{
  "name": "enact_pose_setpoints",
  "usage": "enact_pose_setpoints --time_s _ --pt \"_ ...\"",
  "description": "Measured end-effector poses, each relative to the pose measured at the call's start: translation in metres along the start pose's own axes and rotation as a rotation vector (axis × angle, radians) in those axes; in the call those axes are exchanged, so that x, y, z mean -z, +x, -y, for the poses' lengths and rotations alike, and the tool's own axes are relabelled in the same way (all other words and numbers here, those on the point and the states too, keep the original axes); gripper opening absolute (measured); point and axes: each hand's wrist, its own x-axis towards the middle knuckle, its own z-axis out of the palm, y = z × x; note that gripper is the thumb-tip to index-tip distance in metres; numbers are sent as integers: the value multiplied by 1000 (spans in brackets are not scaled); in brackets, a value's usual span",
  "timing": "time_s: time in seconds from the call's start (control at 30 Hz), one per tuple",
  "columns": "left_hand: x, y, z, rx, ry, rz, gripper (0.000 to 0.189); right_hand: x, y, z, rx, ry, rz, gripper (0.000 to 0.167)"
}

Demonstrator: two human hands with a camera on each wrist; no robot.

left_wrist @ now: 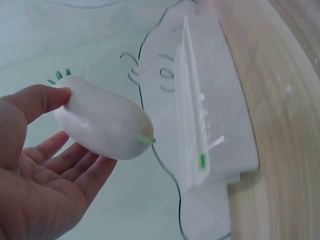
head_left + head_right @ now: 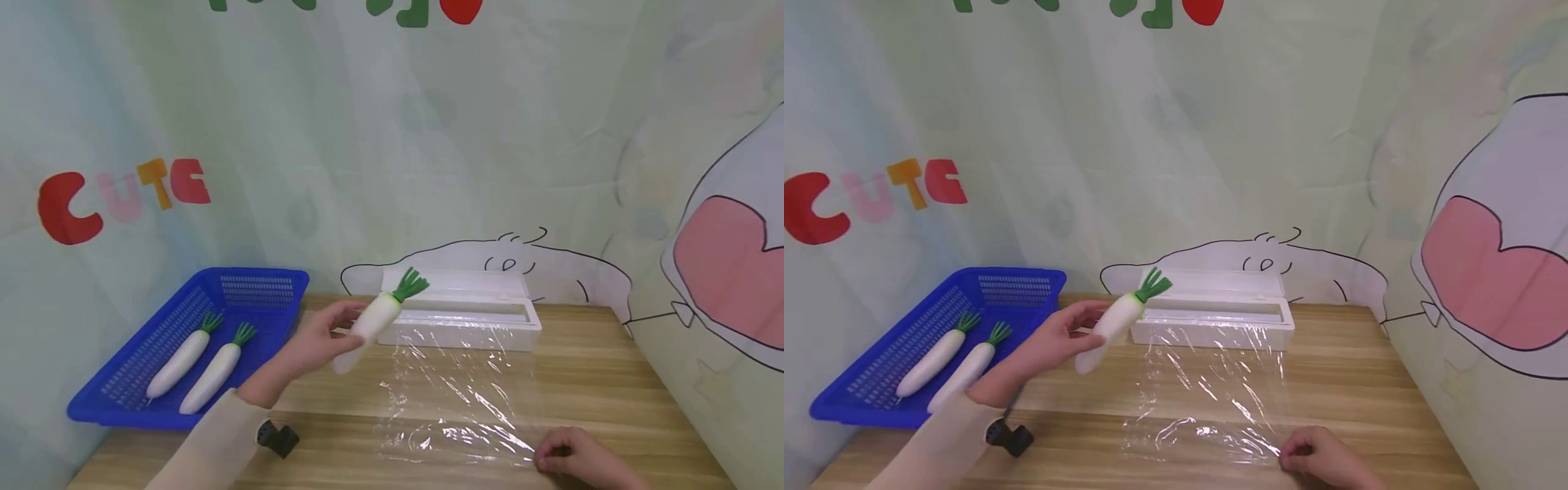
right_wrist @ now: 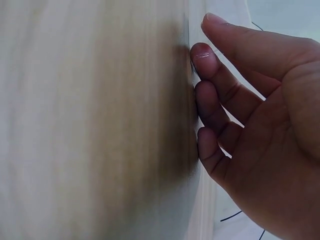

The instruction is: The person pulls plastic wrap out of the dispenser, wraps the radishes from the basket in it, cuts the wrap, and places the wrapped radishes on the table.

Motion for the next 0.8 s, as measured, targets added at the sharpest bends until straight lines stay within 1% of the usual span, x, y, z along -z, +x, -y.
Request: enact_pose_setpoints --time_s 0.1,0.2,0.3,0.33,0.43,0.5,0.6,0.63,0.67,0.8 --pt "-21 7 -1 -34 -47 70 45 -1 0 -1 36 -10 -13 4" --pt "-40 13 1 -72 -59 149 43 -1 0 -1 62 -19 -20 4" --pt "-57 19 5 -103 -65 238 42 -2 0 -1 65 -22 -21 4" --pt "-63 21 5 -107 -66 267 42 -1 0 -1 54 -20 -21 4" --pt "-80 28 10 -121 -54 345 42 0 1 -1 55 -37 -20 4" --pt "-91 32 14 -120 -39 390 42 1 1 -1 80 -57 -26 4" --pt "-107 36 19 -134 -13 441 42 1 1 -1 120 -66 -31 5" --pt "-112 37 20 -137 -2 456 42 1 1 -1 119 -65 -31 5" --pt "-117 38 21 -143 13 466 42 1 1 -1 117 -62 -29 5" --pt "-133 43 25 -195 86 497 40 1 2 0 60 -42 -11 4"
